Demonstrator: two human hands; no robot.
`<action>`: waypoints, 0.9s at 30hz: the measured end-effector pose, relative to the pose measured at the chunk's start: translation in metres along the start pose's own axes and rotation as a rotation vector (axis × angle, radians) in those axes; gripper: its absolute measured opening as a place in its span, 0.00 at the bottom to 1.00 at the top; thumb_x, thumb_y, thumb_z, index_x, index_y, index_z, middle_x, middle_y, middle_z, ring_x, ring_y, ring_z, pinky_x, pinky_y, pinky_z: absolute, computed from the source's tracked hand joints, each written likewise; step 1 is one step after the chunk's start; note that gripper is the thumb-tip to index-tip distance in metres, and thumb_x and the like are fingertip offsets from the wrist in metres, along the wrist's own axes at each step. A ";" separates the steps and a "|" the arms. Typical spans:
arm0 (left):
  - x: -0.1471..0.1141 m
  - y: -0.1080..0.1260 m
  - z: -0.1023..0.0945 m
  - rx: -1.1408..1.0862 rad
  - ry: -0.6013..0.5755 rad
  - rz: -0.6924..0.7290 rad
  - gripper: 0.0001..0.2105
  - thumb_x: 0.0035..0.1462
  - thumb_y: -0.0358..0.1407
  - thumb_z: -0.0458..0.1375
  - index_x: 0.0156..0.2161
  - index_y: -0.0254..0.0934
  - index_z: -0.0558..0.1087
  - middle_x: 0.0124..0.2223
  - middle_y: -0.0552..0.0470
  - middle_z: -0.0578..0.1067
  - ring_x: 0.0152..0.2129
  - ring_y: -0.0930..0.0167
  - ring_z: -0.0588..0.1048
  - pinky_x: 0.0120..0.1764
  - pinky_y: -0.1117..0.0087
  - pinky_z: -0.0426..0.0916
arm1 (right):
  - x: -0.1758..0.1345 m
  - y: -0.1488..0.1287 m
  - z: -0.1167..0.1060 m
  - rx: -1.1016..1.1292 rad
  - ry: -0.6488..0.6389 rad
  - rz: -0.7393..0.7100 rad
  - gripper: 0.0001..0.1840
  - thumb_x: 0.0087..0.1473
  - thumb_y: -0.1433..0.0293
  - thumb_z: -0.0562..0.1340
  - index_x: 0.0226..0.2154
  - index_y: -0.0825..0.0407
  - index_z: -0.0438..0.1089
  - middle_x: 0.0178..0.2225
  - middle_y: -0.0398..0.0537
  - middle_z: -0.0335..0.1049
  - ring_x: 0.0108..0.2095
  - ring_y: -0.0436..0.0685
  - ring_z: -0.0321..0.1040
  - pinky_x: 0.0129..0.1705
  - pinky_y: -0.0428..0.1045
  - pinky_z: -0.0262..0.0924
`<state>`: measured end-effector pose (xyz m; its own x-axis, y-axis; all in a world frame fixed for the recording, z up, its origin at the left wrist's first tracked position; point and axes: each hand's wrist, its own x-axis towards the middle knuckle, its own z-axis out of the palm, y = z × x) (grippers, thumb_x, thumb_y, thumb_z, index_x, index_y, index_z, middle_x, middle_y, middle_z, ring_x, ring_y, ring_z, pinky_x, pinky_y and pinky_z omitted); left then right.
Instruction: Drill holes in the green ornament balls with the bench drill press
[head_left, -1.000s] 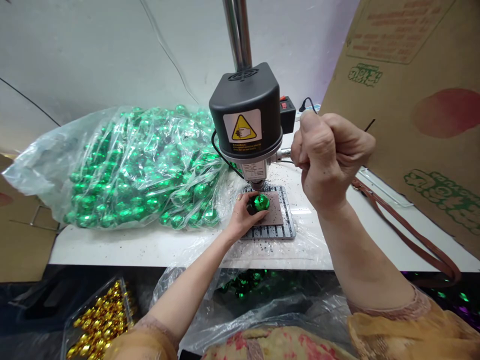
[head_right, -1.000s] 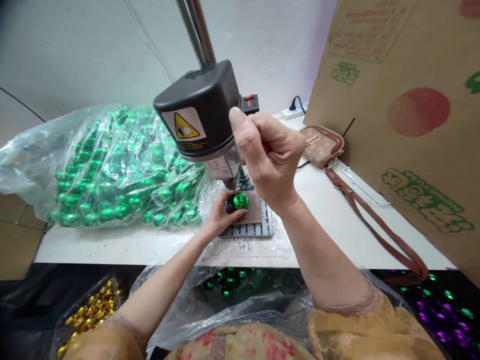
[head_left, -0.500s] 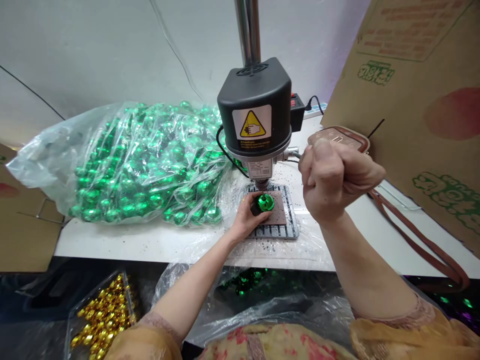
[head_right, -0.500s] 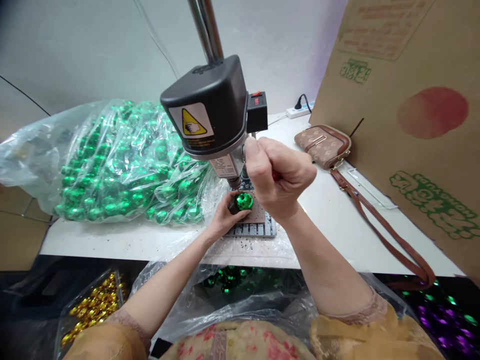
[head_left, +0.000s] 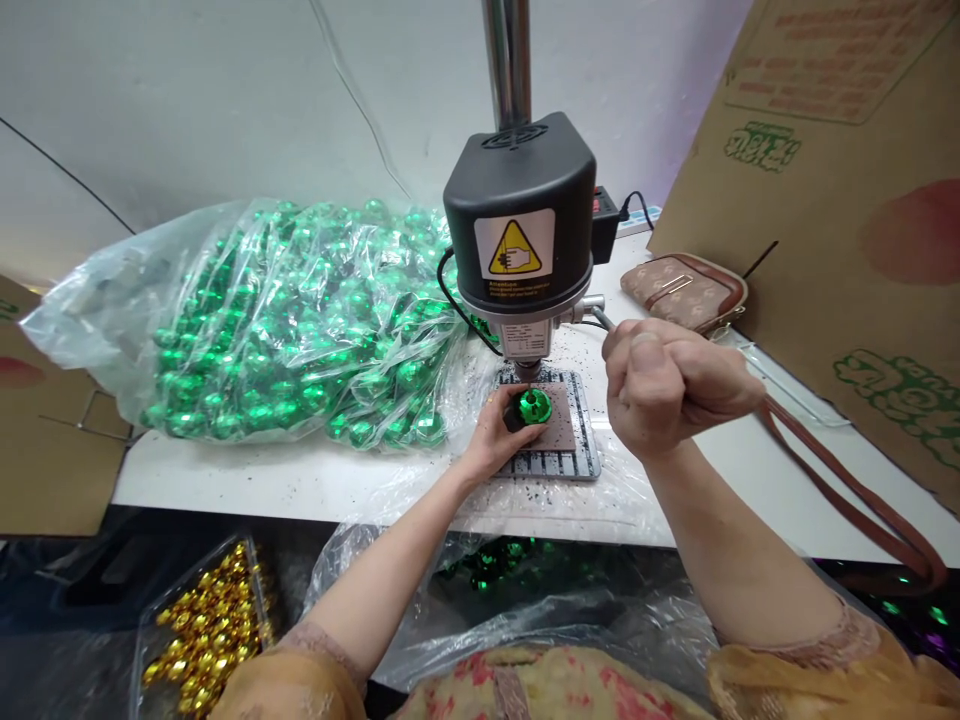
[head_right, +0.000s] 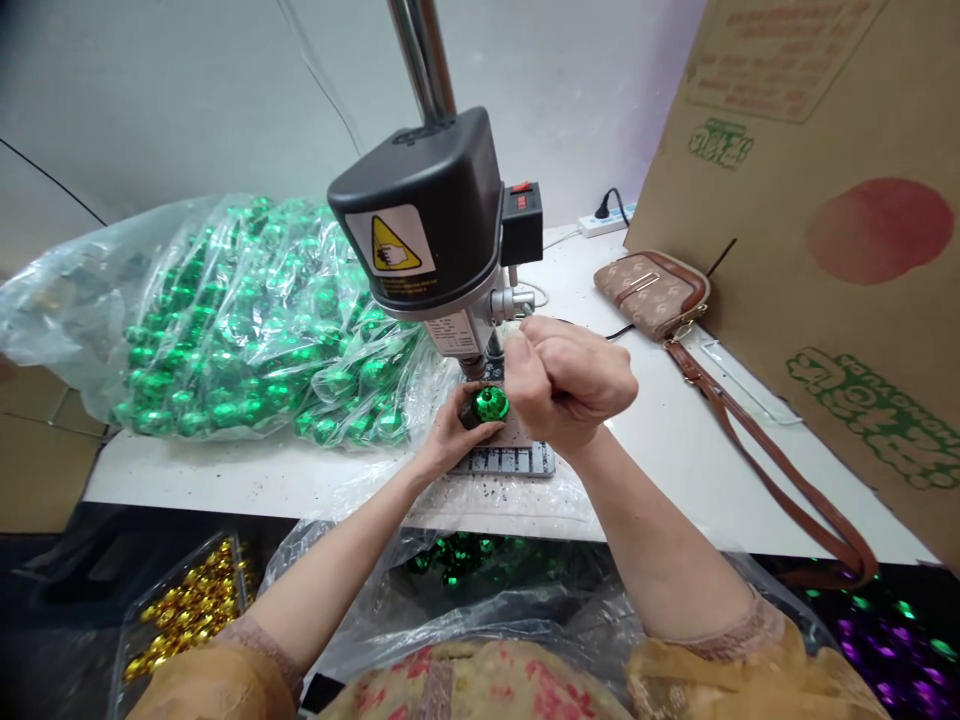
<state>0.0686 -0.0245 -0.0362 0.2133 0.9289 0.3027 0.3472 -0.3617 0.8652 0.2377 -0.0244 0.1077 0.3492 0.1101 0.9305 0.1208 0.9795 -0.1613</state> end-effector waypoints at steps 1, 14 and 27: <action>0.000 0.000 0.000 0.000 -0.003 0.002 0.28 0.51 0.41 0.72 0.55 0.39 0.70 0.52 0.45 0.77 0.50 0.59 0.76 0.54 0.56 0.71 | -0.001 0.000 0.000 -0.005 0.001 -0.005 0.26 0.58 0.78 0.59 0.19 0.52 0.42 0.16 0.36 0.43 0.16 0.42 0.43 0.19 0.47 0.39; 0.000 0.001 0.000 -0.028 -0.004 -0.003 0.26 0.52 0.42 0.71 0.54 0.39 0.70 0.51 0.44 0.77 0.50 0.59 0.76 0.54 0.56 0.70 | -0.012 0.007 -0.007 -0.016 -0.040 -0.111 0.25 0.56 0.80 0.59 0.20 0.51 0.42 0.17 0.36 0.43 0.17 0.43 0.44 0.18 0.47 0.44; -0.006 0.013 0.002 0.008 0.081 -0.039 0.25 0.50 0.39 0.71 0.52 0.38 0.70 0.49 0.45 0.77 0.47 0.60 0.77 0.51 0.57 0.72 | 0.038 -0.012 0.017 0.014 0.051 0.277 0.25 0.60 0.75 0.61 0.16 0.50 0.53 0.13 0.35 0.46 0.15 0.44 0.46 0.19 0.49 0.41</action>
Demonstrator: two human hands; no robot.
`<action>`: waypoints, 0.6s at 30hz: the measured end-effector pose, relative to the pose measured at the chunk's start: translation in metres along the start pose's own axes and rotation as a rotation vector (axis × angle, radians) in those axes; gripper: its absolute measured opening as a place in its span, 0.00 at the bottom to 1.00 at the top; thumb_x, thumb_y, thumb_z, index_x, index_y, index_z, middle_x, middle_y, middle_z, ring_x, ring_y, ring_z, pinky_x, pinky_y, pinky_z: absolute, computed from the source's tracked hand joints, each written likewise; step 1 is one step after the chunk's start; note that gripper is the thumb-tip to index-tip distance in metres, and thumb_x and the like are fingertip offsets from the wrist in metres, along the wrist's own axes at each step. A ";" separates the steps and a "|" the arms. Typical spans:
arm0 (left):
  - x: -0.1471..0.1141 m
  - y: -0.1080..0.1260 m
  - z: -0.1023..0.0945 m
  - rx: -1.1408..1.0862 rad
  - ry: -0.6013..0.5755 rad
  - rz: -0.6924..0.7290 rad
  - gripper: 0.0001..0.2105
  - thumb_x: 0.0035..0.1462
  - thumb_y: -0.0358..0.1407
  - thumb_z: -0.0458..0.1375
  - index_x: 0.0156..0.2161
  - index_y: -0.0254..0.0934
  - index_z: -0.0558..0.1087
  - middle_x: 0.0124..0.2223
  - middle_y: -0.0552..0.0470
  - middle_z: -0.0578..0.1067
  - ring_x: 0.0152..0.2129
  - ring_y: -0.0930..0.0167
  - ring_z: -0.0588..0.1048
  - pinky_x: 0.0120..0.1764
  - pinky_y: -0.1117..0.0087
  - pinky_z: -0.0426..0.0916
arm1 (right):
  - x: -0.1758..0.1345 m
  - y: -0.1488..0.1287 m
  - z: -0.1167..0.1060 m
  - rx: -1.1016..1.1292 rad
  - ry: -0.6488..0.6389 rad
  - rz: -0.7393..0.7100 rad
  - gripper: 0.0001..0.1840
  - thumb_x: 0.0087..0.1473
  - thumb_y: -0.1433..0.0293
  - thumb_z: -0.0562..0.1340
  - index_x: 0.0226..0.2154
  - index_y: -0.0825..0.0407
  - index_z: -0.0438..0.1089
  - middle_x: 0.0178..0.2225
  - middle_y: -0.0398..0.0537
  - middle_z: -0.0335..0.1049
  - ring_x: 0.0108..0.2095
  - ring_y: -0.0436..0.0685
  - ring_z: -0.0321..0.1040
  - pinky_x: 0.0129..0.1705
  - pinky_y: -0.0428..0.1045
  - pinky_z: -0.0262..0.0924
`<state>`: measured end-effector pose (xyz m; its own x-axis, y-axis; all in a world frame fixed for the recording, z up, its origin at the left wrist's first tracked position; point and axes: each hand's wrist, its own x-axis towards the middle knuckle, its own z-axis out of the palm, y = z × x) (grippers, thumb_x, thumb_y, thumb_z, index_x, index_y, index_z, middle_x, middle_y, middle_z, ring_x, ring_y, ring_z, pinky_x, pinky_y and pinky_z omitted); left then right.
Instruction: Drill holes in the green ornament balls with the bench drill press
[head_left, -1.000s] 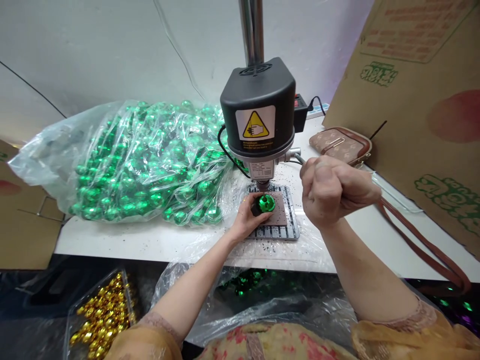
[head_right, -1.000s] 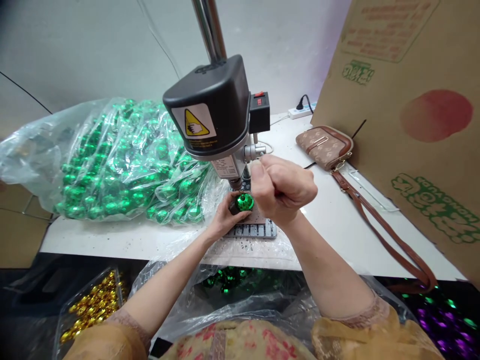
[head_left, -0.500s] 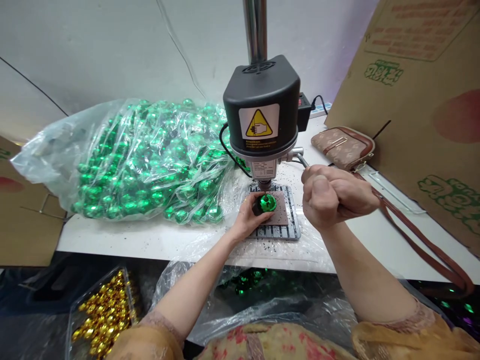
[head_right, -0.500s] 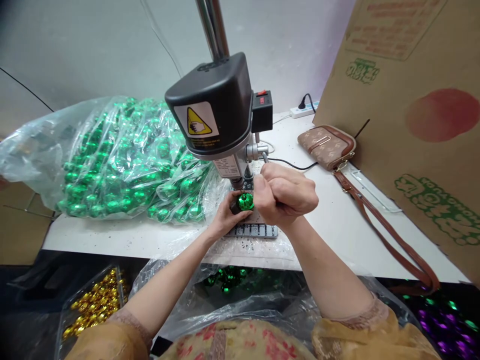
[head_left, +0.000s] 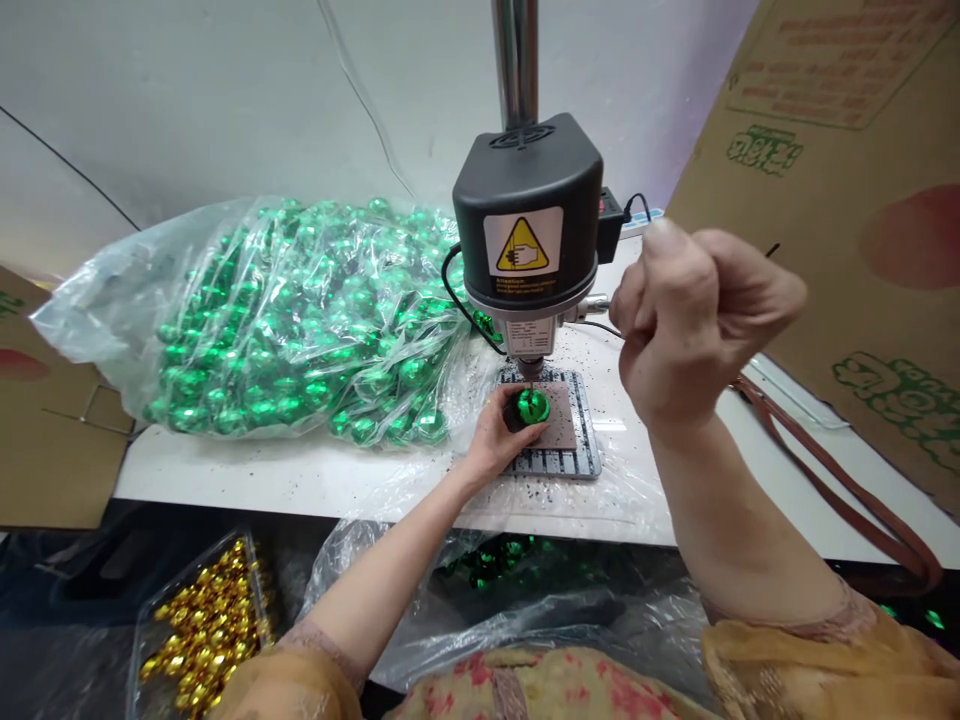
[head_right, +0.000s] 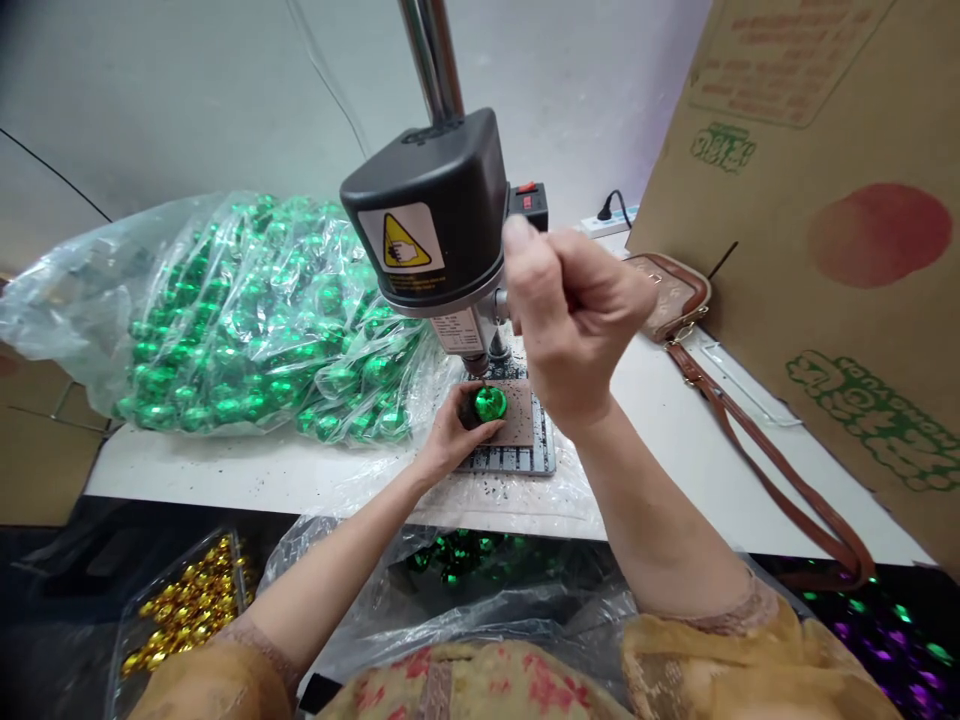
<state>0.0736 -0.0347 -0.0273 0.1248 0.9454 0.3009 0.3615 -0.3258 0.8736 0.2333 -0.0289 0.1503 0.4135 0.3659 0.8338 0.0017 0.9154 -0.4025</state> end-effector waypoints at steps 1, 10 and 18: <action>-0.006 0.006 -0.004 0.041 0.021 0.001 0.24 0.50 0.39 0.71 0.51 0.38 0.70 0.48 0.46 0.76 0.47 0.60 0.76 0.51 0.57 0.71 | 0.005 -0.001 0.002 0.016 -0.001 0.023 0.25 0.60 0.75 0.62 0.15 0.50 0.54 0.13 0.35 0.46 0.15 0.45 0.46 0.19 0.49 0.42; -0.103 0.061 -0.072 0.425 -0.857 0.218 0.25 0.50 0.51 0.72 0.48 0.41 0.72 0.42 0.47 0.76 0.41 0.59 0.75 0.44 0.61 0.71 | 0.009 0.005 -0.004 0.064 -0.046 0.038 0.25 0.60 0.71 0.64 0.15 0.51 0.57 0.13 0.35 0.46 0.15 0.45 0.50 0.19 0.48 0.44; -0.017 0.012 -0.079 0.383 -0.300 0.148 0.08 0.65 0.30 0.52 0.45 0.38 0.72 0.43 0.45 0.77 0.43 0.62 0.75 0.49 0.59 0.71 | 0.005 0.004 -0.002 0.013 -0.001 0.023 0.24 0.60 0.71 0.63 0.15 0.51 0.58 0.13 0.35 0.48 0.15 0.45 0.50 0.20 0.49 0.45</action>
<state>0.0026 -0.0549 0.0088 0.4398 0.8658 0.2387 0.6254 -0.4860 0.6104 0.2373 -0.0234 0.1525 0.4125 0.3872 0.8246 -0.0194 0.9087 -0.4170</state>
